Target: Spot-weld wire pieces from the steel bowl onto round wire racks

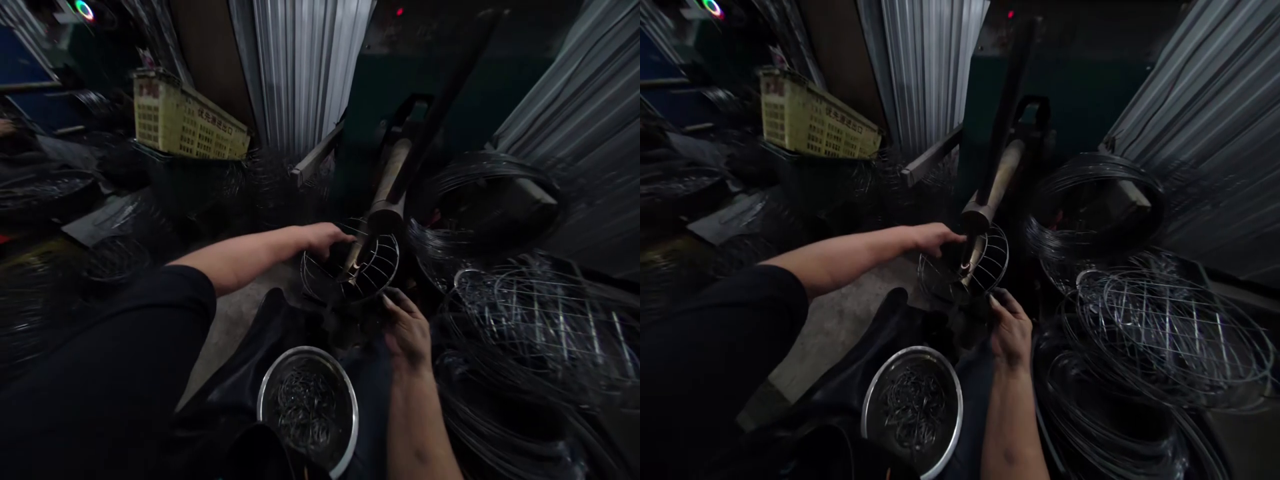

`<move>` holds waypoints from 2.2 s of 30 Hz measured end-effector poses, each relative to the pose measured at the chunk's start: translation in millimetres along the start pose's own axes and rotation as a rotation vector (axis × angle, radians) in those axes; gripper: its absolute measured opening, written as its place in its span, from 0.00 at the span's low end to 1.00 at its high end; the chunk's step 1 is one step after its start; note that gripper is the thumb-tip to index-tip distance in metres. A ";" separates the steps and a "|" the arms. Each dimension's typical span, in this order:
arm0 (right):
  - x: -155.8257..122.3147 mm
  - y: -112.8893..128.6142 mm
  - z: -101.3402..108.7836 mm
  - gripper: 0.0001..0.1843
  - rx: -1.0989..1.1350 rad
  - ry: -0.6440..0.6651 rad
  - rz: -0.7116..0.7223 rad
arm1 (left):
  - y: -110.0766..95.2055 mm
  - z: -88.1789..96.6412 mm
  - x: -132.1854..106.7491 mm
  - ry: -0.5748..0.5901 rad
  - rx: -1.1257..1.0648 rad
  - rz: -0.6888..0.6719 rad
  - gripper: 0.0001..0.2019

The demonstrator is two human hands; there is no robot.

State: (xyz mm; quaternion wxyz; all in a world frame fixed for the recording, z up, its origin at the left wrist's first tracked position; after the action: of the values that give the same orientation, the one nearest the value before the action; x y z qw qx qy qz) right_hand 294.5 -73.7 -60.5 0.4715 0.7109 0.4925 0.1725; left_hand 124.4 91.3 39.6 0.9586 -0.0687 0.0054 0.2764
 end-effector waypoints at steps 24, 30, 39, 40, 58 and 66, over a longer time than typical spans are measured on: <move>18.1 81.9 -47.7 0.17 -0.537 0.020 -0.100 | -12.4 -101.2 -45.2 -0.782 -0.507 0.322 0.40; 12.1 86.3 -68.4 0.13 -0.732 0.109 -0.204 | -21.0 -109.7 -60.4 -0.704 -0.697 0.361 0.41; -7.8 39.6 -41.6 0.18 -0.778 0.320 -0.242 | -34.9 -143.4 -90.8 -0.938 -0.323 0.168 0.28; -10.9 37.6 -33.6 0.18 -0.794 0.310 -0.208 | -37.3 -143.7 -92.6 -0.970 -0.255 0.127 0.26; -30.5 26.3 10.9 0.25 -0.709 0.151 -0.120 | -48.9 -169.9 -93.1 -0.993 -0.060 -0.023 0.17; -21.5 22.0 15.5 0.20 -0.797 0.166 -0.028 | -51.0 -174.4 -95.6 -0.987 -0.042 -0.016 0.19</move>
State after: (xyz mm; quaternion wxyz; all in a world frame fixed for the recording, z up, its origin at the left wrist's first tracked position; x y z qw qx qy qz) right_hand 307.5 -101.5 -45.0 0.6711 0.4496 0.4329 0.4001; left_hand 75.3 -25.5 -122.0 0.8473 0.0510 -0.4554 0.2686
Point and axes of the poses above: each hand's wrist, its own x-axis towards the middle knuckle, its own z-axis out of the back of the hand, y = z × x, the point moved 7 cm from there along x, towards the middle knuckle, and after that the axes turned 2 degrees about x, right-handed, at the moved point
